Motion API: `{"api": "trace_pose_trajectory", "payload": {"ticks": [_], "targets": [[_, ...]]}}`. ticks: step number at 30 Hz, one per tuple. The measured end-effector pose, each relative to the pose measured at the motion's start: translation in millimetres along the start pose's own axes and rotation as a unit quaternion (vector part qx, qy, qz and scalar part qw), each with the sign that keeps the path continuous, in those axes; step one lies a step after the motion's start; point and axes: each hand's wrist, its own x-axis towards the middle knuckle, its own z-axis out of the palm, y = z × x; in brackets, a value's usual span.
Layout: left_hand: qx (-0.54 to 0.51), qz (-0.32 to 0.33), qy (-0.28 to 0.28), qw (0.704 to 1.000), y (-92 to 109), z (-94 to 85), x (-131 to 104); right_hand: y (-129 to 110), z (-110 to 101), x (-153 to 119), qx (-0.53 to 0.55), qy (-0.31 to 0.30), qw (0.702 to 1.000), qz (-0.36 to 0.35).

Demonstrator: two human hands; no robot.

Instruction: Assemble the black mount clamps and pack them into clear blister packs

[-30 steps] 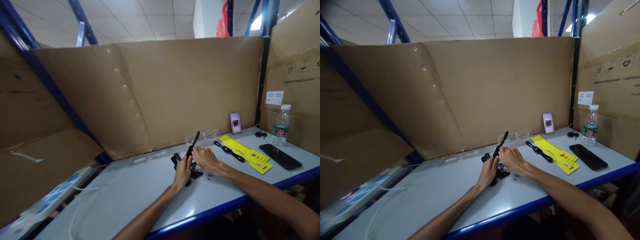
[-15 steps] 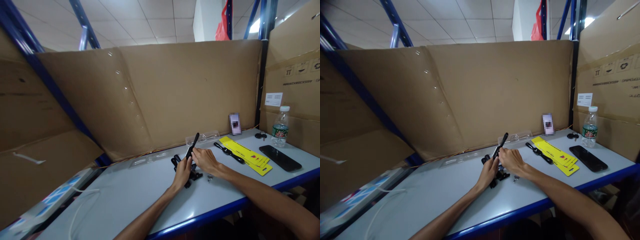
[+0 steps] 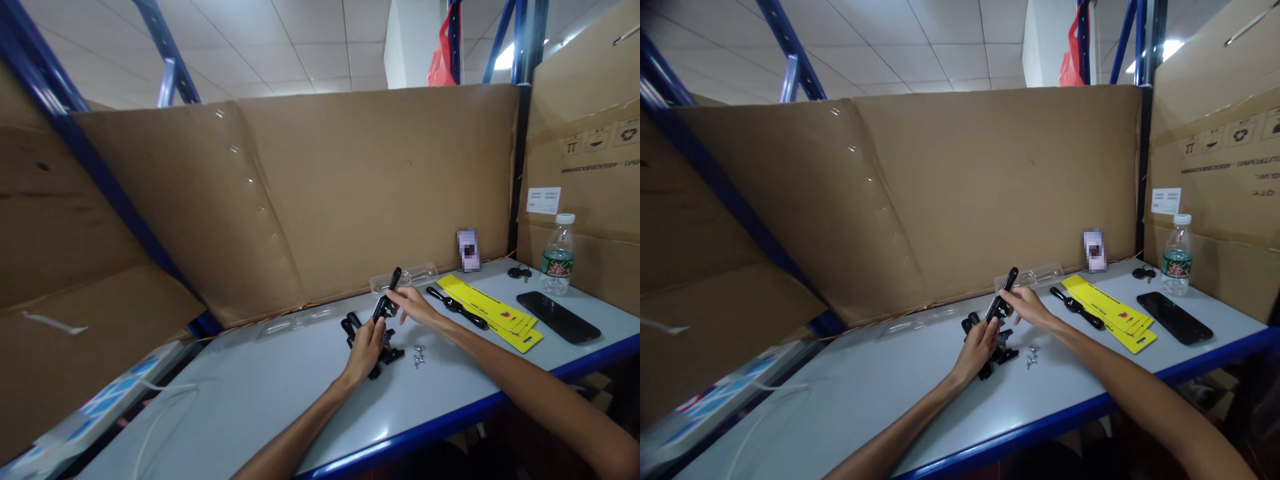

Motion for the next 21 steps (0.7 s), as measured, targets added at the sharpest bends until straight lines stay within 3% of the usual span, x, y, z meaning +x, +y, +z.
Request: {"api": "trace_pose_trajectory", "payload": {"ticks": [9,21], "targets": [[-0.015,0.007,-0.011,1.0,-1.3,2.5,-1.4,-4.3,0.8,-2.8,0.072,0.001,0.997,0.009],[0.107,0.07,0.059,0.99,3.3,-3.7,-0.8,-1.5,3.2,-2.4,0.071,0.019,0.997,-0.006]]}}
